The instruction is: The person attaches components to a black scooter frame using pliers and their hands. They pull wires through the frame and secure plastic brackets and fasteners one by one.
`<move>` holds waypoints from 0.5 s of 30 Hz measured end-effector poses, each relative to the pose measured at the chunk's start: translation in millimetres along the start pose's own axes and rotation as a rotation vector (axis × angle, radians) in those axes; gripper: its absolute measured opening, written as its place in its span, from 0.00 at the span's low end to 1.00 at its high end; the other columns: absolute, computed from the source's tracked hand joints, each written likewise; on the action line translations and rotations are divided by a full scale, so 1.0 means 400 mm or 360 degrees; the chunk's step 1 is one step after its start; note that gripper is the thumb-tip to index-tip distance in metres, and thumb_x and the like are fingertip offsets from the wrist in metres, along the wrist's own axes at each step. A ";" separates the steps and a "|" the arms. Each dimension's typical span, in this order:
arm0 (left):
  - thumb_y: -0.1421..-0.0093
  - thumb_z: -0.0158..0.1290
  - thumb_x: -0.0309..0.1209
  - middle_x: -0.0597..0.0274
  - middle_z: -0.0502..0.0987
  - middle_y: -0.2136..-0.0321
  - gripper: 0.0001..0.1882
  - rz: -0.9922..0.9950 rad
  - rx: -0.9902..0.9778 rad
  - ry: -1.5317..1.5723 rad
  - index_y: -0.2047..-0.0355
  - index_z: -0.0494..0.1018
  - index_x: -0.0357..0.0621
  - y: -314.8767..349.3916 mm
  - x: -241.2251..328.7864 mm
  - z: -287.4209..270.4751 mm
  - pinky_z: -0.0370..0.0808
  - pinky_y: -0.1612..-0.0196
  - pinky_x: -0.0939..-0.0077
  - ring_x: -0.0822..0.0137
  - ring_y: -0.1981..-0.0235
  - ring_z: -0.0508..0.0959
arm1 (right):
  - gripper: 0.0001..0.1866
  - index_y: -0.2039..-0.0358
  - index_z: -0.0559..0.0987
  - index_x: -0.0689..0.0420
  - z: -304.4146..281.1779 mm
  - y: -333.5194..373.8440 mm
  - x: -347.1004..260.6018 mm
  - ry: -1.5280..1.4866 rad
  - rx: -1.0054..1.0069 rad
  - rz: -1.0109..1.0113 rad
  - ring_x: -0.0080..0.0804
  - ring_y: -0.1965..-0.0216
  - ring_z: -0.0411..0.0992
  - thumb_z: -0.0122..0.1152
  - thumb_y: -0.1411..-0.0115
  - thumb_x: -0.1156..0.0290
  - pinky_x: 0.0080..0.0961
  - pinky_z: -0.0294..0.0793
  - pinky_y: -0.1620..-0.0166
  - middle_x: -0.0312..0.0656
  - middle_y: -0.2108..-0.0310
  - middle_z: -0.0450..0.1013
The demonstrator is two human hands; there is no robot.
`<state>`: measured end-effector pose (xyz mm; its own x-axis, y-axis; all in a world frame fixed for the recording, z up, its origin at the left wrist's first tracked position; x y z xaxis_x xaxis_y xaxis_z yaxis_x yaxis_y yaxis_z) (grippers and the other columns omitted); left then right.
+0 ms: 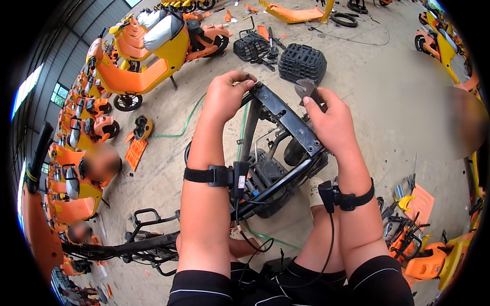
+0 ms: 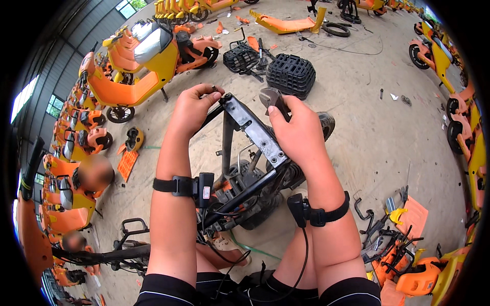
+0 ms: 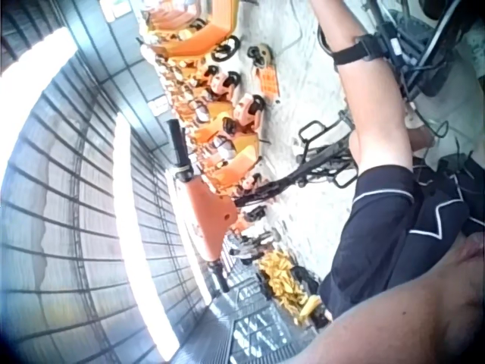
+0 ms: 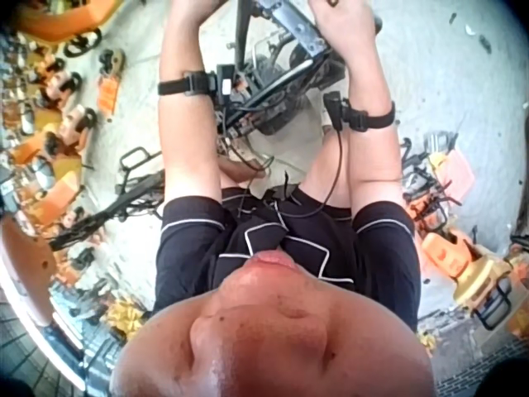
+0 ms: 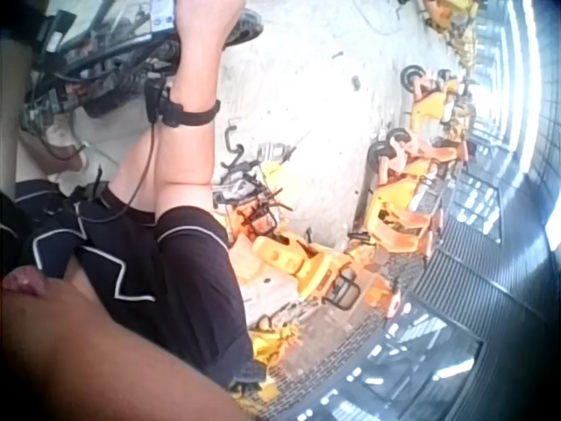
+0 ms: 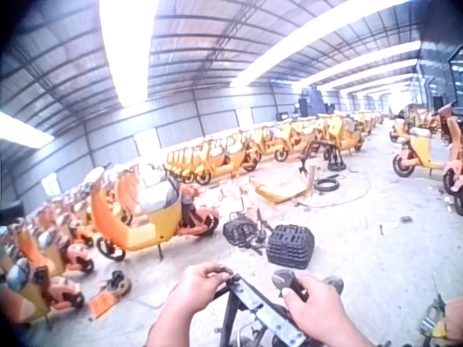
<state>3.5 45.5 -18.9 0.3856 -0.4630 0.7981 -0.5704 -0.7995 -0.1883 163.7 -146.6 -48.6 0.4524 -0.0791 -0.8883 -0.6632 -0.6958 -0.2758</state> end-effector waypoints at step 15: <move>0.49 0.70 0.29 0.59 0.77 0.77 0.16 0.0019 0.0281 -0.0004 0.73 0.72 0.35 -0.010 -0.005 0.031 0.74 0.68 0.72 0.68 0.74 0.75 | 0.20 0.53 0.80 0.64 -0.010 -0.001 0.000 -0.0039 -0.0003 0.0027 0.49 0.58 0.79 0.62 0.38 0.61 0.36 0.76 0.54 0.57 0.61 0.80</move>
<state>14.1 45.0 -26.6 0.3818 -0.4736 0.7937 -0.4386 -0.8487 -0.2954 166.3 -149.0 -47.2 0.4266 -0.0735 -0.9015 -0.6694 -0.6959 -0.2601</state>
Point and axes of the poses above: each hand's wrist, its own y-axis away from the middle knuckle, its own z-axis out of the palm, x = y × z, the point moved 3 cm from there along -y, towards the middle knuckle
